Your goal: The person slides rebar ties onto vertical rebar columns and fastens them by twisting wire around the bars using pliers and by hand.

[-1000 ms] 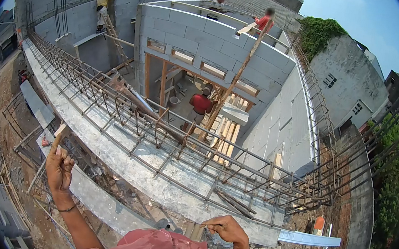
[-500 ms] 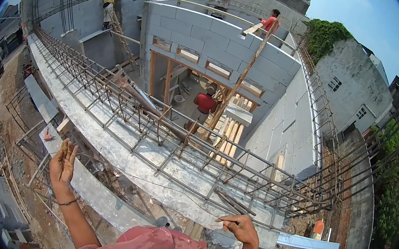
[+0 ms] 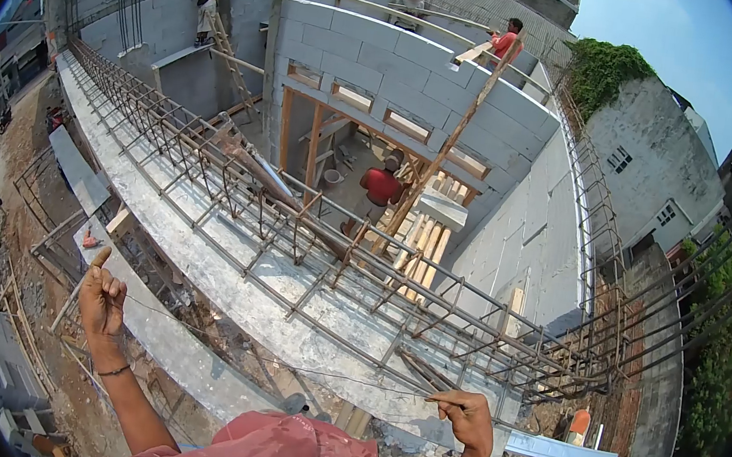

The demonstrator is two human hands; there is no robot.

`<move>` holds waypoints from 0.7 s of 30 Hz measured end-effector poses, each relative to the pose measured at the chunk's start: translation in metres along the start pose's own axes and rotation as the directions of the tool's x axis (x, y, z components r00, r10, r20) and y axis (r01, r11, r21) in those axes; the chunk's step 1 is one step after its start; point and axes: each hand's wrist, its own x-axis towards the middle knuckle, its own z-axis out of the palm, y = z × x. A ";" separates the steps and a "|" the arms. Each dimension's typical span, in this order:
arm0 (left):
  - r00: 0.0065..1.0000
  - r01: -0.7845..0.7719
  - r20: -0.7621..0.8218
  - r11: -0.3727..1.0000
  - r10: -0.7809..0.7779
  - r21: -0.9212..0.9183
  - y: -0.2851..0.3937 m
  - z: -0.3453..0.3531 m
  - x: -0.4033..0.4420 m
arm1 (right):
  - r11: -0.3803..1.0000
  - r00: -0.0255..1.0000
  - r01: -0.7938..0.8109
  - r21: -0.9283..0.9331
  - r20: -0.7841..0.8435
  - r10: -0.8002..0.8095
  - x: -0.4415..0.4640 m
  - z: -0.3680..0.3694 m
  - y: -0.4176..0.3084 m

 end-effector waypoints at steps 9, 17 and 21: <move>0.934 -0.011 -0.348 0.979 0.082 0.201 -0.011 -0.001 -0.013 | 0.992 0.993 -0.108 0.071 -0.041 0.111 0.005 0.008 -0.010; 0.973 -0.025 -0.216 0.966 0.083 0.259 0.002 -0.012 -0.013 | 0.735 0.990 0.064 0.675 0.051 -0.133 0.005 -0.002 0.006; 0.959 0.018 -0.280 0.972 0.050 0.235 -0.009 0.000 -0.013 | 0.634 0.960 0.226 0.740 -0.057 -0.276 0.004 0.013 -0.023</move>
